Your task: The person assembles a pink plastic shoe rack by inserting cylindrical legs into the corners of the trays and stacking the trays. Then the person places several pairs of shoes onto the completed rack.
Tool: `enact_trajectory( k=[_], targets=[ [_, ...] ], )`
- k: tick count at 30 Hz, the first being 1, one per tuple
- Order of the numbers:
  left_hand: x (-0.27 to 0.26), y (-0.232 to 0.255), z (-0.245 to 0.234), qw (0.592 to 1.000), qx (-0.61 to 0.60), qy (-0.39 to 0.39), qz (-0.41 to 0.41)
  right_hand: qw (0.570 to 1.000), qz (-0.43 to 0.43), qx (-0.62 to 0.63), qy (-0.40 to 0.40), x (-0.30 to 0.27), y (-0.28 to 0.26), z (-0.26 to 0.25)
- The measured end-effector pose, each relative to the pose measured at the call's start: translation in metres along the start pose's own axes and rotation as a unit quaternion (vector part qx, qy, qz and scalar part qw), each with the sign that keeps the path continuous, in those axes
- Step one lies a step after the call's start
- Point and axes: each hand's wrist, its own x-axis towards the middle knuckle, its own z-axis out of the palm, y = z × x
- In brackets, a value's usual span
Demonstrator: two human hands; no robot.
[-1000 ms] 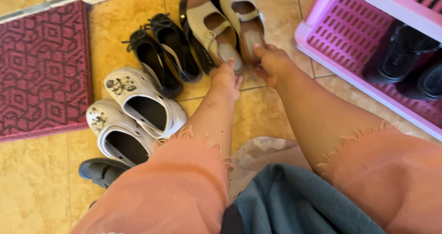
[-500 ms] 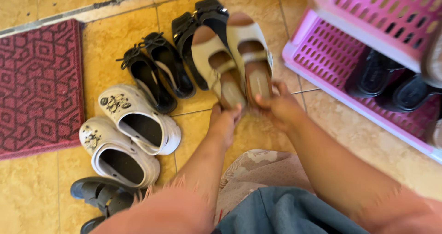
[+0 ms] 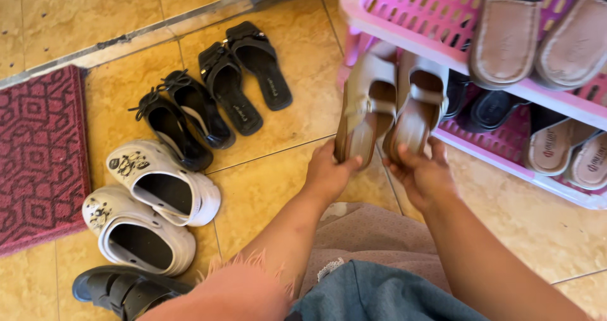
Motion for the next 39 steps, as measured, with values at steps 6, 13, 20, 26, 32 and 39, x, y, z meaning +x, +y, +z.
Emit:
enact_trajectory(
  k=[6,13,20,26,32,39],
  targets=[
    [0.060,0.048,0.025,0.996,0.082,0.033,0.029,0.988,-0.057,0.123,-0.069,0.050,-0.041,0.020],
    [0.125,0.061,0.038,0.987,0.156,-0.003,0.039,0.987,-0.020,0.154,0.032,0.098,-0.063,0.043],
    [0.222,0.059,0.036,0.979,0.164,-0.118,0.011,0.971,-0.046,0.153,0.178,0.110,-0.066,0.080],
    [0.237,0.050,0.026,0.984,0.156,-0.079,-0.027,0.965,-0.059,-0.060,0.249,0.102,-0.054,0.092],
    [0.190,0.025,0.056,0.994,0.070,0.078,0.026,0.930,-0.126,-0.230,0.259,0.092,-0.040,0.067],
    [0.134,-0.048,0.022,0.952,0.023,0.282,-0.113,0.827,-0.311,-0.412,0.221,0.078,0.040,0.090]
  ],
)
